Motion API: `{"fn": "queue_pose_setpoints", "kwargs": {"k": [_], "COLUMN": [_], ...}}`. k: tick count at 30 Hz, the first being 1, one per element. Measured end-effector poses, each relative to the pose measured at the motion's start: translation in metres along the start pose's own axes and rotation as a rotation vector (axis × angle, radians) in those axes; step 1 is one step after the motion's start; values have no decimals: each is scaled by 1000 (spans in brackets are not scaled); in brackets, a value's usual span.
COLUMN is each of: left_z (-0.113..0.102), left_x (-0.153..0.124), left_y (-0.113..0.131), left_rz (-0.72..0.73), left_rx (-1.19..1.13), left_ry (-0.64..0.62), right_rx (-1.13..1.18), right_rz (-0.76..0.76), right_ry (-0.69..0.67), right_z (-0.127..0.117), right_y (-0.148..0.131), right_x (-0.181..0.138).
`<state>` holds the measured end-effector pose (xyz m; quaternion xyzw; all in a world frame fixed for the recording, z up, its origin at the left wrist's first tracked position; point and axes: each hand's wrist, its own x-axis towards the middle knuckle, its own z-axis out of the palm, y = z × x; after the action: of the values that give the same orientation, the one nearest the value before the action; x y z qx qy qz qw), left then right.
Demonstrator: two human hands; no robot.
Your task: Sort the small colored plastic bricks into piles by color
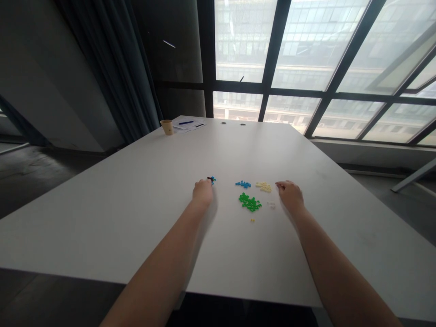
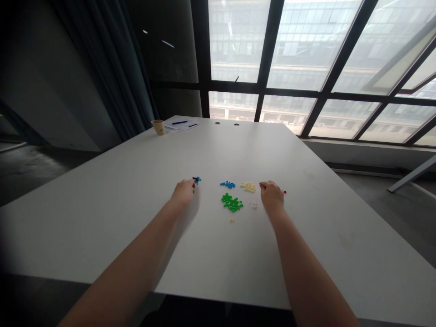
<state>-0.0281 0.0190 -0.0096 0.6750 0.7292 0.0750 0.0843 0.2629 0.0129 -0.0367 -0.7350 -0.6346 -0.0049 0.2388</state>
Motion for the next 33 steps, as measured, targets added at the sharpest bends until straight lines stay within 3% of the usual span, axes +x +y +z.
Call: {"fn": "queue_pose_setpoints", "kwargs": {"k": [10,20,24,29,33], "left_z": [7,7,2,-1,1], "left_x": [7,9,2,-20,-28], "left_y": [-1,-10,7,39,48], "left_rz": [48,53,170,312,322], "left_rx": [-151,-197,-585,-1310,-1504], "left_ry": [121,124,124,-212,-281], "right_rx": [222,252,288,413,552], "right_rz": [-109,-172,-197,-346,-532], "right_ry": [64,32,55,64,43], "right_z": [-16,-16,-22,-31,-33], "right_y": [-3,-12,-18,-36,-49], "right_x": [-10,-13,-17,-27,-36]}}
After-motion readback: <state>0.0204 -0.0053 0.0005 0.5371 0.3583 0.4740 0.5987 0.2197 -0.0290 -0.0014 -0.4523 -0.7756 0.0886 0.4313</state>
